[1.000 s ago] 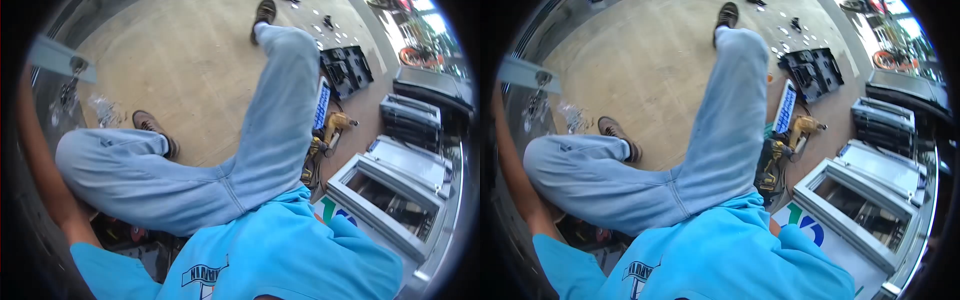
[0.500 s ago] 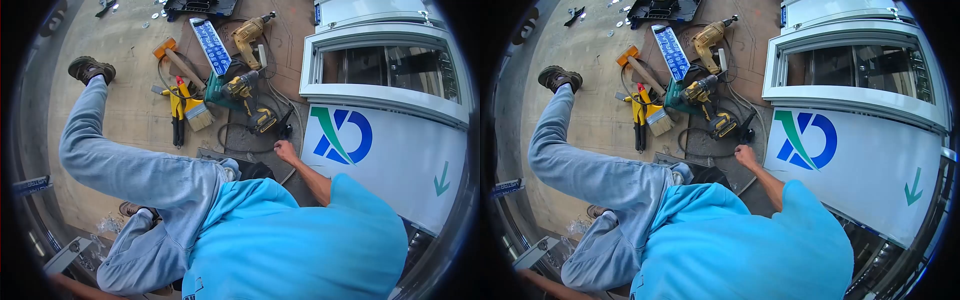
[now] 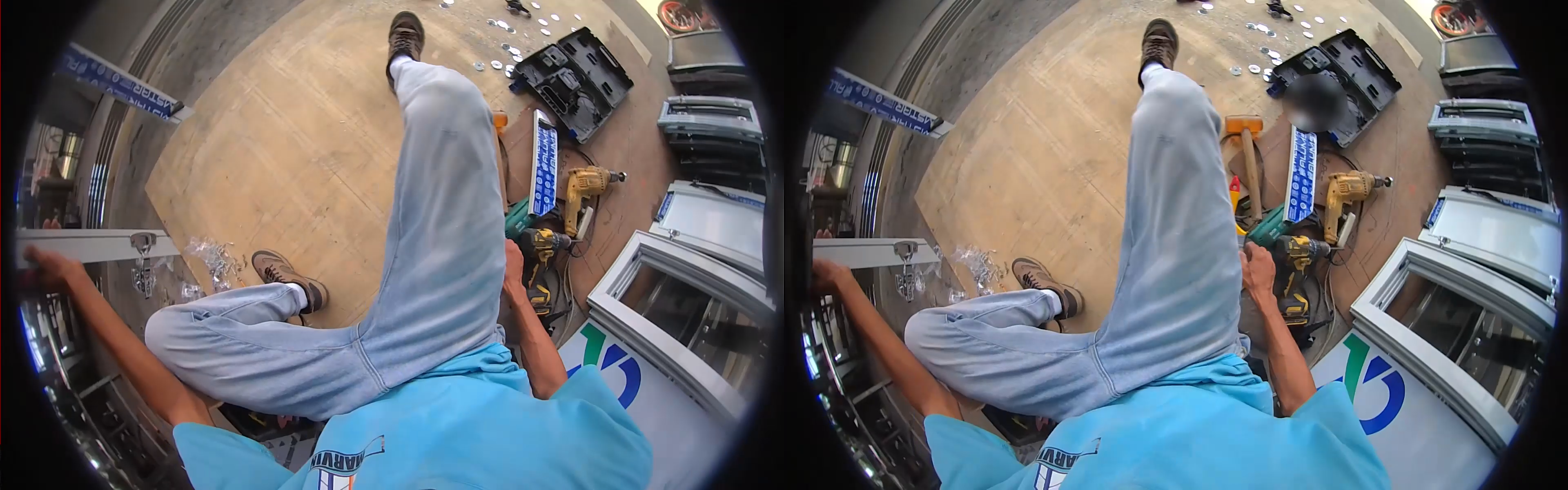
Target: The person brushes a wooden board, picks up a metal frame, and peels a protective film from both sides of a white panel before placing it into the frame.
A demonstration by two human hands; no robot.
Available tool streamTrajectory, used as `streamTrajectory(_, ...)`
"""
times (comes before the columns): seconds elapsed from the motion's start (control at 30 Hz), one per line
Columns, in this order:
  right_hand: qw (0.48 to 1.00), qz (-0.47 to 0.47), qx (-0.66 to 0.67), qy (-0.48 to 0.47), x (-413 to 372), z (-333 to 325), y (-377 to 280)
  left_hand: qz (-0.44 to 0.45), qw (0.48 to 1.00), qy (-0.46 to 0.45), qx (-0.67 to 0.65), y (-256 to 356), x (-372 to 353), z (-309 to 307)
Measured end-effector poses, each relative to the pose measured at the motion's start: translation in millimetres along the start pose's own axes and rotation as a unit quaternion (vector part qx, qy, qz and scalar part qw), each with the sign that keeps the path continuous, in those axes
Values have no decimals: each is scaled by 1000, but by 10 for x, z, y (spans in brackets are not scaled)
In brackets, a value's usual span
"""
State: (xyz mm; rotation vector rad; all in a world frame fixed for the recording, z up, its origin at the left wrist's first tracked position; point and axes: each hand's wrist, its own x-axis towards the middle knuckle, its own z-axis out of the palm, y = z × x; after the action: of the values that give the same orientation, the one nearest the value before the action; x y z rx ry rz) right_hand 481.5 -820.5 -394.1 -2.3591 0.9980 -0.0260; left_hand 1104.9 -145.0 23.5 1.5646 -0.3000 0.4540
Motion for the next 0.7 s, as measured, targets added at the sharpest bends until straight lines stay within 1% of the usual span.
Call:
streamTrajectory(0.03, 999, -32, -1, -17, 125, 23, -35, 119, 974, 167, 100, 479, -929, 1191)
streamTrajectory(0.07, 998, -43, 21, -30, 265, 67, -76, 119, 979, 157, 57, 377, -756, 899)
streamTrajectory(0.1, 997, -49, 41, -41, 387, -237, -793, 59, 992, 111, 21, 255, -458, 353)
streamTrajectory(0.13, 996, -53, 59, -44, 465, -119, -426, 99, 981, 161, 47, 491, -887, 853)
streamTrajectory(0.17, 994, -56, 76, -48, 598, -314, -894, 102, 976, 180, 62, 581, -977, 914)
streamTrajectory(0.2, 993, -59, 89, -53, 810, -283, -697, 101, 971, 201, 76, 602, -1028, 857)
streamTrajectory(0.23, 991, -60, 101, -58, 826, -324, -267, 97, 968, 218, 79, 620, -1101, 792)
streamTrajectory(0.3, 988, -53, 134, -62, 1039, -420, 26, 82, 969, 206, 107, 667, -1141, 697)
streamTrajectory(0.37, 982, -37, 174, -67, 1035, -501, 280, 88, 965, 221, 113, 740, -1156, 614)
streamTrajectory(0.4, 979, -22, 192, -70, 981, -572, 361, 90, 963, 225, 117, 789, -1196, 692)
streamTrajectory(0.43, 975, -8, 208, -72, 937, -665, 442, 71, 957, 273, 76, 821, -1240, 789)
streamTrajectory(0.47, 972, 1, 224, -70, 932, -783, 503, 67, 955, 279, 74, 862, -1273, 941)
streamTrajectory(0.53, 964, 15, 254, -82, 988, -947, 551, 156, 963, 219, 23, 957, -1391, 1190)
streamTrajectory(0.57, 958, 25, 269, -98, 1012, -966, 541, 187, 947, 261, -26, 1060, -1607, 1554)
streamTrajectory(0.6, 951, 34, 284, -114, 1058, -976, 505, 158, 934, 317, 53, 1080, -1680, 1647)
streamTrajectory(0.67, 937, 63, 313, -139, 1065, -1038, 478, 157, 936, 315, -31, 1113, -1734, 1676)
streamTrajectory(0.7, 931, 82, 325, -144, 1069, -1104, 485, 149, 936, 319, -25, 1099, -1732, 1609)
